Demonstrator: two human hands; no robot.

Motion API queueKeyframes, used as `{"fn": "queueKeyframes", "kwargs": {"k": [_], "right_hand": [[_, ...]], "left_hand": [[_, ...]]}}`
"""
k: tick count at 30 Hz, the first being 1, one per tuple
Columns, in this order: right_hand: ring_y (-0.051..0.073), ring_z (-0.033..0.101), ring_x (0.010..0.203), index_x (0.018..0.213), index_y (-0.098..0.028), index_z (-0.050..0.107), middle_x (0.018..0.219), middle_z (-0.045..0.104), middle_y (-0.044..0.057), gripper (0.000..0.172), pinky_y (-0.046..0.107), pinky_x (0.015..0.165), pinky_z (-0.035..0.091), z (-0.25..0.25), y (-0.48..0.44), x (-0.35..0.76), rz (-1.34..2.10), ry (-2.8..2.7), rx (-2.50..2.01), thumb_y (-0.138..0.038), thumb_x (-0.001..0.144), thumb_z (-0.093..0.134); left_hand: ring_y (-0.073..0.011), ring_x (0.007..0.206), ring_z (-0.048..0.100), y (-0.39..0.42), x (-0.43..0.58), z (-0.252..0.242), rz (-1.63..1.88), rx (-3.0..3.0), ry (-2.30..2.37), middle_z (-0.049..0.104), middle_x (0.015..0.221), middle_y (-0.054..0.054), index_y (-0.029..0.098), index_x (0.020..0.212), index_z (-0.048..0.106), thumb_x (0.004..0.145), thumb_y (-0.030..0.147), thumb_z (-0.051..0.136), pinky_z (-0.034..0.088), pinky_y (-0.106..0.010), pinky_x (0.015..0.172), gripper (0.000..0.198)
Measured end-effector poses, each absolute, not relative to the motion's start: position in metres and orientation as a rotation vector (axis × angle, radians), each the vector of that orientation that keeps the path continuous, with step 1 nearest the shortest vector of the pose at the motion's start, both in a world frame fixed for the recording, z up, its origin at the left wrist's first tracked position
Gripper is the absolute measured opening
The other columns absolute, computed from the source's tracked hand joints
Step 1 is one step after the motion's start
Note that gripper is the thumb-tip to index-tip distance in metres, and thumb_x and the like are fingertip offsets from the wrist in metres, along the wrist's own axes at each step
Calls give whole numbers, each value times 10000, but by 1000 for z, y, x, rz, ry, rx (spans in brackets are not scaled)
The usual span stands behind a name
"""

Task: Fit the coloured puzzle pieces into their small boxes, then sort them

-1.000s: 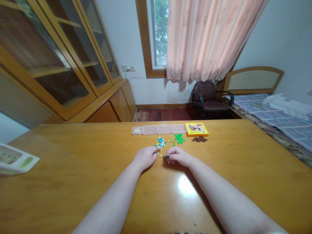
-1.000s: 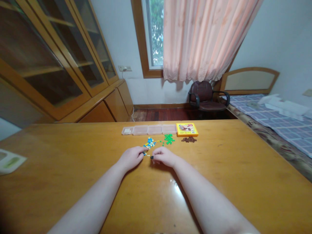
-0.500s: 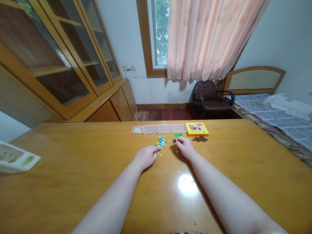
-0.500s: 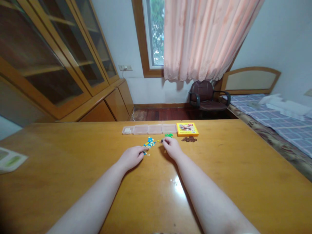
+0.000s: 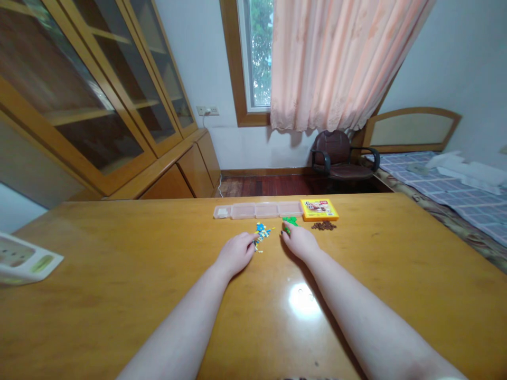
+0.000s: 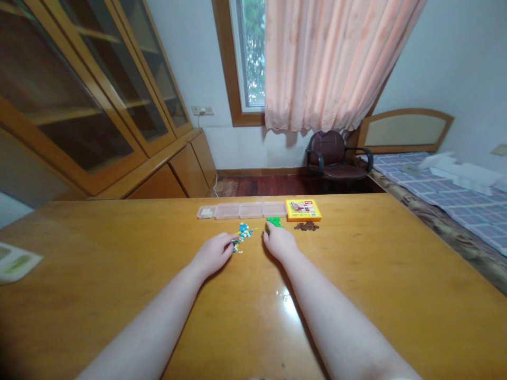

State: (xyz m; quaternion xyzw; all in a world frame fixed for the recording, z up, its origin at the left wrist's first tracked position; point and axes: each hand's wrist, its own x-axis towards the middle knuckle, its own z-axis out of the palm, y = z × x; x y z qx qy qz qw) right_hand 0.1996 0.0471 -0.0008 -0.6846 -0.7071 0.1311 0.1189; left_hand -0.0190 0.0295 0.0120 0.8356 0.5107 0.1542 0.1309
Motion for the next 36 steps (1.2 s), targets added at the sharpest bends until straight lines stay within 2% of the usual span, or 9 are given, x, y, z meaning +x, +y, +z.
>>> {"fn": "queueKeyframes", "kwargs": {"k": [2, 4, 7, 15, 19, 22, 25, 30, 36], "right_hand": [[217, 605, 782, 1150, -204, 590, 859, 683, 94, 352, 293, 672, 392, -2, 45, 198, 445, -2056, -1837, -343, 861, 445], [175, 568, 699, 882, -193, 660, 733, 655, 52, 241, 265, 633, 371, -5, 42, 193, 571, -2077, -1613, -333, 844, 469], [129, 494, 592, 621, -175, 564, 598, 569, -1, 256, 236, 569, 344, -11, 39, 186, 866, -1982, -1351, -329, 811, 490], [97, 397, 465, 522, -195, 437, 474, 439, -43, 272, 231, 488, 323, -20, 61, 205, 1261, -1288, -1165, -375, 709, 517], [103, 429, 489, 583, -209, 427, 526, 448, -45, 248, 279, 608, 441, -16, 71, 219, 1241, -985, -998, -409, 682, 534], [94, 373, 429, 612, -222, 401, 491, 397, -66, 263, 336, 667, 487, -11, 70, 224, 1191, -836, -974, -444, 714, 498], [92, 322, 395, 600, -224, 416, 439, 368, -76, 254, 321, 592, 486, -11, 65, 222, 1112, -811, -1107, -435, 725, 482], [115, 414, 444, 538, -210, 449, 438, 423, -45, 264, 253, 491, 402, -23, 60, 210, 964, -1074, -1362, -394, 726, 476], [109, 413, 429, 566, -204, 478, 445, 442, -43, 283, 244, 472, 372, -21, 66, 216, 1034, -1076, -1265, -430, 736, 462]], "left_hand": [[-168, 827, 583, 30, -19, 12, 452, 2427, 1476, 630, 893, -44, 241, 1122, 613, 847, 185, 406, 439, -261, 746, 348], [-165, 825, 583, 30, -20, 11, 452, 2425, 1473, 633, 901, -46, 237, 1118, 615, 846, 181, 408, 439, -258, 747, 346], [-167, 829, 584, 31, -20, 10, 450, 2430, 1466, 637, 913, -48, 232, 1110, 619, 848, 185, 413, 442, -258, 748, 337], [-165, 834, 593, 31, -19, 9, 459, 2392, 1476, 644, 913, -44, 236, 1101, 629, 840, 173, 424, 444, -259, 759, 337], [-161, 845, 595, 31, -20, 8, 515, 2338, 1468, 647, 920, -47, 217, 1101, 628, 842, 171, 422, 451, -259, 772, 334], [-163, 880, 591, 34, -22, 5, 592, 2293, 1463, 649, 953, -50, 203, 1098, 627, 845, 176, 418, 454, -272, 806, 329], [-169, 886, 589, 37, -25, 2, 654, 2264, 1481, 649, 966, -56, 188, 1103, 622, 837, 172, 420, 461, -288, 811, 334], [-161, 856, 587, 38, -26, 1, 684, 2267, 1478, 645, 936, -51, 186, 1111, 617, 837, 175, 416, 470, -287, 803, 339], [-164, 851, 592, 37, -24, 3, 666, 2260, 1484, 648, 935, -55, 178, 1087, 628, 839, 177, 416, 475, -291, 809, 327]]}}
